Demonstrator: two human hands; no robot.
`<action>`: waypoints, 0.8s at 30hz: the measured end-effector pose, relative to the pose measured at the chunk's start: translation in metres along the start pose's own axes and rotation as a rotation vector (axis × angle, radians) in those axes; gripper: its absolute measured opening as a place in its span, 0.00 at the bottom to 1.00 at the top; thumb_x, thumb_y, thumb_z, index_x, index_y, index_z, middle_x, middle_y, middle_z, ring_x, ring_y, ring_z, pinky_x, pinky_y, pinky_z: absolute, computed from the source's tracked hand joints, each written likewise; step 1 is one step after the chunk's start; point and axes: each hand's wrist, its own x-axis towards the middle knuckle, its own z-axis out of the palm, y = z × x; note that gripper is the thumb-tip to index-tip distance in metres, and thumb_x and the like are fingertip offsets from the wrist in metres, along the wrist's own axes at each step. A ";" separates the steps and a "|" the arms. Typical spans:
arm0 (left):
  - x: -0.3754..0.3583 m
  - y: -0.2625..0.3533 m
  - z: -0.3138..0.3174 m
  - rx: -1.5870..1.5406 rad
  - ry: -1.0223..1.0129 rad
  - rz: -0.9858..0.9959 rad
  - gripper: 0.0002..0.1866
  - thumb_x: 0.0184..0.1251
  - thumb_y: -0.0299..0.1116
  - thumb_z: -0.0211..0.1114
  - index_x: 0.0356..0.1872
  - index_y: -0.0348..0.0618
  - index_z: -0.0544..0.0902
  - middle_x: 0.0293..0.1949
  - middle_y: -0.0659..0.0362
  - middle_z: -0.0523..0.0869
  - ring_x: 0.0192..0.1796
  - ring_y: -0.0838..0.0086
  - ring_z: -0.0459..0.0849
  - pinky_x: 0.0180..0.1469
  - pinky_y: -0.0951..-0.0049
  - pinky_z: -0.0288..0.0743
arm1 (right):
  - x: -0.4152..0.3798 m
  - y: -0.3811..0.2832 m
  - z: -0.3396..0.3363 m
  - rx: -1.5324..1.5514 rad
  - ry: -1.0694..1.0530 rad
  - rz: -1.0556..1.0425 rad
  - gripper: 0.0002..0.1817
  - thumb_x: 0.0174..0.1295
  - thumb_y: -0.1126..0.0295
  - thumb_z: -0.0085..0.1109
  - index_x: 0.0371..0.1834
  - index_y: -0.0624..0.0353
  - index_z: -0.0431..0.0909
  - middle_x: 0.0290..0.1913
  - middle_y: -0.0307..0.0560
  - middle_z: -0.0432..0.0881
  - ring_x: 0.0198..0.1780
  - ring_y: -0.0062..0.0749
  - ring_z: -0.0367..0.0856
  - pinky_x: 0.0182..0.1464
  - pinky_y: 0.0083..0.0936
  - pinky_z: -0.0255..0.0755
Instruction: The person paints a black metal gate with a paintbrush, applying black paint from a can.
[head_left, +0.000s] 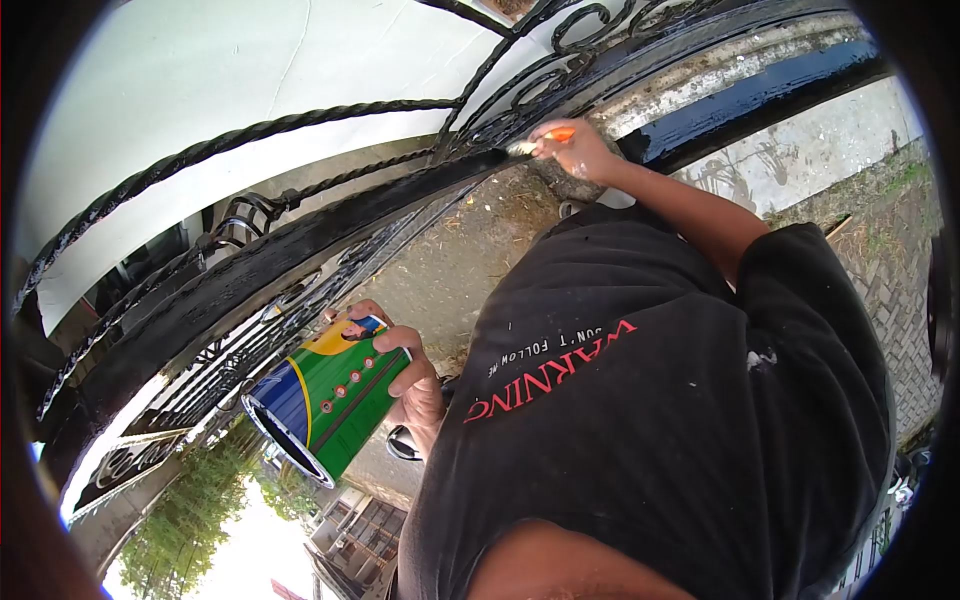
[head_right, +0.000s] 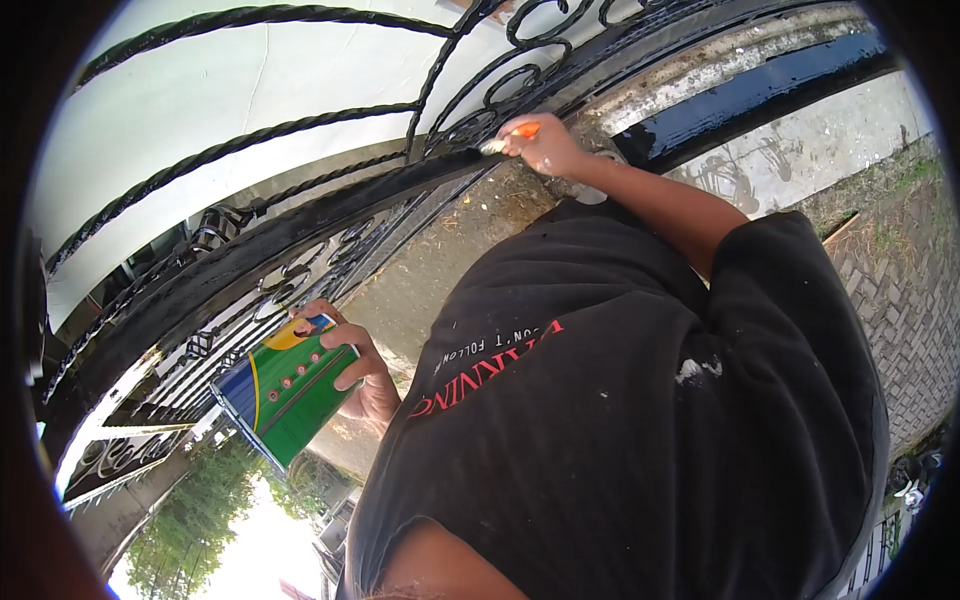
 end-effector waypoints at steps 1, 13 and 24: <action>0.000 0.001 0.001 0.001 -0.001 -0.008 0.28 0.69 0.33 0.63 0.70 0.58 0.72 0.68 0.63 0.68 0.62 0.57 0.71 0.40 0.62 0.81 | -0.008 -0.001 0.013 0.026 -0.072 -0.020 0.06 0.67 0.80 0.60 0.44 0.69 0.83 0.37 0.46 0.86 0.38 0.23 0.85 0.42 0.20 0.77; 0.001 0.007 0.002 0.025 0.009 -0.052 0.29 0.68 0.32 0.64 0.70 0.57 0.72 0.68 0.63 0.68 0.62 0.57 0.72 0.41 0.62 0.81 | -0.022 -0.060 0.039 0.224 -0.070 0.000 0.09 0.69 0.75 0.63 0.47 0.70 0.82 0.45 0.52 0.86 0.38 0.31 0.87 0.45 0.24 0.82; -0.015 0.033 -0.006 0.084 0.034 -0.110 0.28 0.69 0.33 0.65 0.70 0.57 0.72 0.69 0.64 0.67 0.62 0.58 0.72 0.41 0.63 0.82 | 0.027 0.075 -0.014 0.073 0.326 0.207 0.13 0.69 0.68 0.66 0.46 0.70 0.81 0.40 0.50 0.86 0.38 0.33 0.90 0.38 0.24 0.83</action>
